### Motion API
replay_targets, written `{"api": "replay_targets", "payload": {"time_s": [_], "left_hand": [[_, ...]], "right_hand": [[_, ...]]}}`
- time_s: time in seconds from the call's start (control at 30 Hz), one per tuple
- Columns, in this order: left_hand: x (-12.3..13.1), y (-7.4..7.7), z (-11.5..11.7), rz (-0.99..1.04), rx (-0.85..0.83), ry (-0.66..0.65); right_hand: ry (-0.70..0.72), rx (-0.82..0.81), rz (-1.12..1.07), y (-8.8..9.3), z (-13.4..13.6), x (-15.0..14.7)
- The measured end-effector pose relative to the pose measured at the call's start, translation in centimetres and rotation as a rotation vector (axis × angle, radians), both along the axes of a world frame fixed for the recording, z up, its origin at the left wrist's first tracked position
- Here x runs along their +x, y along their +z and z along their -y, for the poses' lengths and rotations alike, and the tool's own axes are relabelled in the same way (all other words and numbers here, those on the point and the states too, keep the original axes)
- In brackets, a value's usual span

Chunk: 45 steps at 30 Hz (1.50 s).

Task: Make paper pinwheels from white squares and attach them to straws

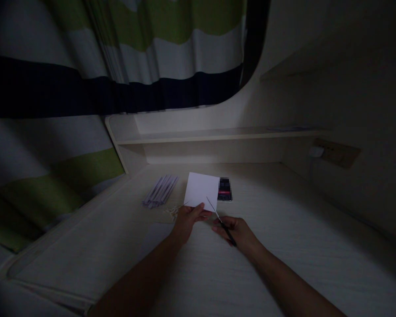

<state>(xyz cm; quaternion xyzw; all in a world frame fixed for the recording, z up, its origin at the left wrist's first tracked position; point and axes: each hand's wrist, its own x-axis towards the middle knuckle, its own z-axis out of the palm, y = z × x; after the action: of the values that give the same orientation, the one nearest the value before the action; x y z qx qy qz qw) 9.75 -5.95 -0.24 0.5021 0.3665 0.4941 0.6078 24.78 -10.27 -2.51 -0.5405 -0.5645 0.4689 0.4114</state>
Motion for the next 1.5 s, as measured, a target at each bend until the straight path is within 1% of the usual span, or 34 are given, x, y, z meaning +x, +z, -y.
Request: {"api": "replay_targets", "payload": {"time_s": [0.27,0.47,0.63,0.9,1.1,1.2,1.3,1.37,1.5], "left_hand": [[0.0,-0.13,-0.09,0.01,-0.005,-0.004],[-0.05,-0.41,-0.2,0.017,0.017,-0.041],[0.0,-0.32,-0.14,0.008,0.002,-0.037],[-0.09,-0.32,-0.14,-0.001,0.011,-0.055],[-0.04,-0.22,-0.04,0.003,0.015,-0.063],[-0.1,-0.03,-0.04,0.015,0.016,-0.029],[-0.29,0.06,-0.16,0.059,0.035,0.082],[-0.43,-0.02,-0.28,0.107,0.049,0.132],[-0.53,-0.46,-0.57,0.21,0.012,0.117]], "right_hand": [[-0.036,-0.014,-0.037,0.17,0.06,-0.11],[-0.007,0.005,-0.033,0.31,0.12,-0.2],[-0.007,0.0,-0.01,0.73,0.32,-0.3],[0.001,0.017,-0.023,0.23,0.17,-0.13],[0.007,0.019,-0.038,0.43,0.31,-0.12],[0.012,0.013,-0.041,0.42,0.3,-0.09],[0.013,-0.008,-0.026,0.23,0.21,-0.01],[0.022,-0.019,-0.002,0.12,0.19,0.02],[0.011,-0.025,0.029,0.09,0.24,-0.1]]}}
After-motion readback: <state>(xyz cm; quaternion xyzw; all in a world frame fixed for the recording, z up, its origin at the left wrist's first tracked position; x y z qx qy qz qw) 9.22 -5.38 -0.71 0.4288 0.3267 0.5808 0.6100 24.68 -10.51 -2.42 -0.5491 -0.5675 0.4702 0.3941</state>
